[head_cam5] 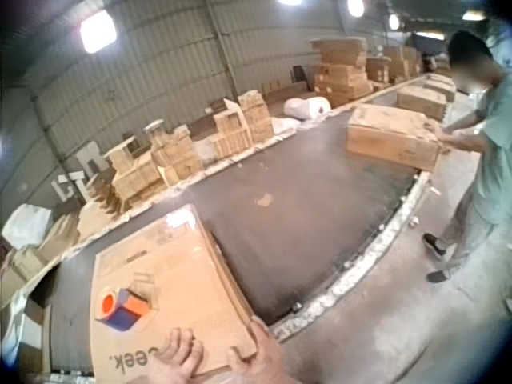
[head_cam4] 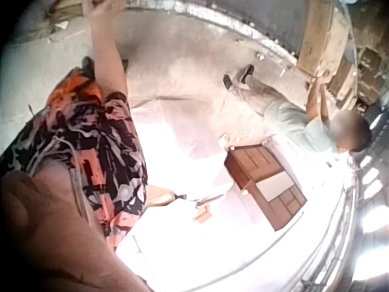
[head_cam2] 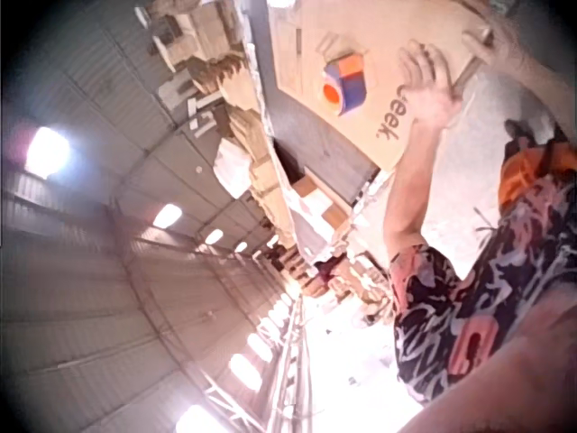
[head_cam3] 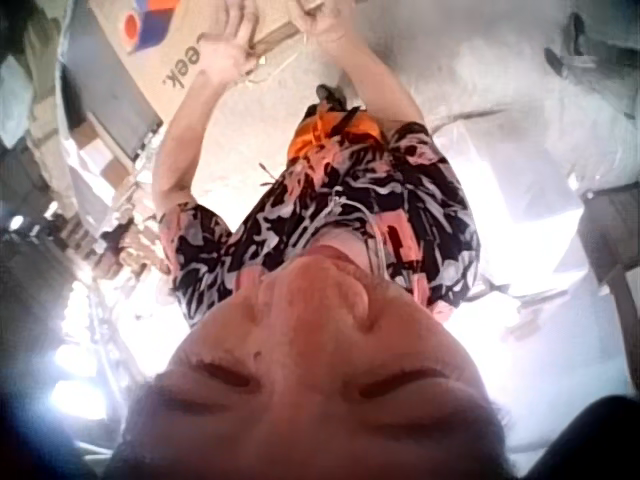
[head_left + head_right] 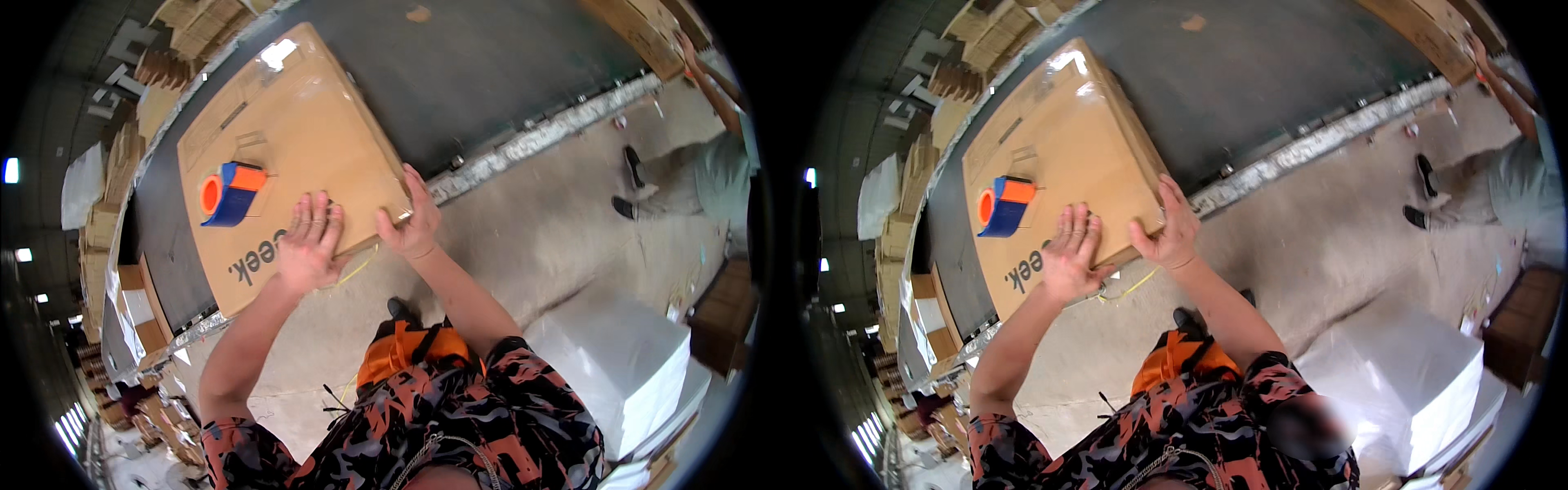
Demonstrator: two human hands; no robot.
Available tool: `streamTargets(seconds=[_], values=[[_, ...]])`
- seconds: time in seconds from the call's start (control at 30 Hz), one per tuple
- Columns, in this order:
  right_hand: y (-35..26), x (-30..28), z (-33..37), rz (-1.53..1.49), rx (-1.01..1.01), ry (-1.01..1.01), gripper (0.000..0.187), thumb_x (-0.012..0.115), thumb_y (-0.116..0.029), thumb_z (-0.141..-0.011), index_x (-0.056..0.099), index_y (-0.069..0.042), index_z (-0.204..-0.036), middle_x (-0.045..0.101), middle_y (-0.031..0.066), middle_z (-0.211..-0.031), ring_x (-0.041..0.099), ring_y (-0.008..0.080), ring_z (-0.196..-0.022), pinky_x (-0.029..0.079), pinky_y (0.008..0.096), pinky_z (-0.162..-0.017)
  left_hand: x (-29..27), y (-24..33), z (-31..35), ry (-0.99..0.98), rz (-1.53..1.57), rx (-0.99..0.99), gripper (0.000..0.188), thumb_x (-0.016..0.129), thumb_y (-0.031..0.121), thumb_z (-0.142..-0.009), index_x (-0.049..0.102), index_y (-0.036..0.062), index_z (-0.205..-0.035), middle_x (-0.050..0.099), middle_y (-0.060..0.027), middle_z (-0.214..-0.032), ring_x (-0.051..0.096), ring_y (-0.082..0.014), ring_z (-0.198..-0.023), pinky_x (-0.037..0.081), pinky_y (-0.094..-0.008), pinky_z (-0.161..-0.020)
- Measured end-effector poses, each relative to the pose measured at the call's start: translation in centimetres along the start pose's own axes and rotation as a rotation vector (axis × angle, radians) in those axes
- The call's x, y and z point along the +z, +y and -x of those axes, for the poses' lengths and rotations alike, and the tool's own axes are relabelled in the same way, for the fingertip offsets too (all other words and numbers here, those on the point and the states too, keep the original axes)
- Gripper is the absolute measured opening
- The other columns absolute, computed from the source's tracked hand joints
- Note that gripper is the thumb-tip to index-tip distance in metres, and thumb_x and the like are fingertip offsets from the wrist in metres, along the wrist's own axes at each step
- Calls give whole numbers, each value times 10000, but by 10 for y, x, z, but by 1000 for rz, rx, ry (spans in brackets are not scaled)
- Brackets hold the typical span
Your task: The person packages furniture by applying tape to a cardboard box on a conveyor belt, inserting foam padding and furniture components, and then sealing the box with a tape dispenser.
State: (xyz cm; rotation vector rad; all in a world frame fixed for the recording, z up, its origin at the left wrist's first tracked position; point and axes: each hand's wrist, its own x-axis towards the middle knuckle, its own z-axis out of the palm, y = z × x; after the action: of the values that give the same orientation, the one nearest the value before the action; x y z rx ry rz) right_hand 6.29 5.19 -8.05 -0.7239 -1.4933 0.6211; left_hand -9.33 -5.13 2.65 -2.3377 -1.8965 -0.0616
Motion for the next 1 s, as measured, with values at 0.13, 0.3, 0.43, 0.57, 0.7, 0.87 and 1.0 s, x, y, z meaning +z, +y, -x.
streamTargets(seconds=[0.13,0.3,0.43,0.57,0.7,0.87,1.0], values=[[-15,-16,-13,398,-76,-189,512,726,-239,-746,560,21,-1156,609,205,-1150,601,363,-1067,515,382,-877,5,-3,16,2,9,-49,840,792,346,-563,515,4,-1278,450,-301,-1343,452,-476,-1234,416,-494,-1017],[-127,55,-84,-34,613,-621,576,692,-397,-787,554,33,-1145,673,172,-934,665,338,-854,533,355,-750,11,-4,15,-7,-22,-35,824,756,361,-628,468,23,-1322,413,-282,-1378,397,-454,-1291,357,-496,-1065],[-134,176,-78,427,857,-685,1077,708,-664,-640,321,49,-1348,494,250,-1261,497,335,-1184,397,450,-963,56,2,-10,64,37,39,831,691,371,-711,365,28,-1393,310,-261,-1452,267,-435,-1369,233,-521,-1118],[-171,265,-65,629,963,-616,955,746,-475,-695,299,-22,-1406,365,228,-1412,302,367,-1344,316,504,-1032,23,-6,1,-106,127,-63,801,613,387,-805,284,36,-1445,214,-255,-1506,181,-457,-1391,138,-517,-1146],[-128,248,-93,458,1119,-487,802,733,-365,-720,386,-11,-1350,429,240,-1351,370,343,-1306,361,489,-993,32,4,-13,-19,215,-63,713,634,338,-792,386,6,-1373,353,-267,-1421,242,-465,-1356,176,-513,-1133],[-93,142,-111,-546,1084,-497,436,651,-75,-748,531,10,-1159,608,171,-1120,625,259,-943,489,378,-856,49,10,-27,-63,95,-13,746,688,312,-726,408,17,-1351,460,-233,-1340,366,-417,-1295,232,-492,-1119],[-119,22,-145,-1263,1104,-515,500,612,-27,-756,483,16,-1237,580,143,-1214,572,254,-1126,419,394,-1030,23,10,-24,54,151,-56,741,722,242,-664,444,19,-1314,505,-224,-1293,442,-413,-1238,286,-493,-1097]])
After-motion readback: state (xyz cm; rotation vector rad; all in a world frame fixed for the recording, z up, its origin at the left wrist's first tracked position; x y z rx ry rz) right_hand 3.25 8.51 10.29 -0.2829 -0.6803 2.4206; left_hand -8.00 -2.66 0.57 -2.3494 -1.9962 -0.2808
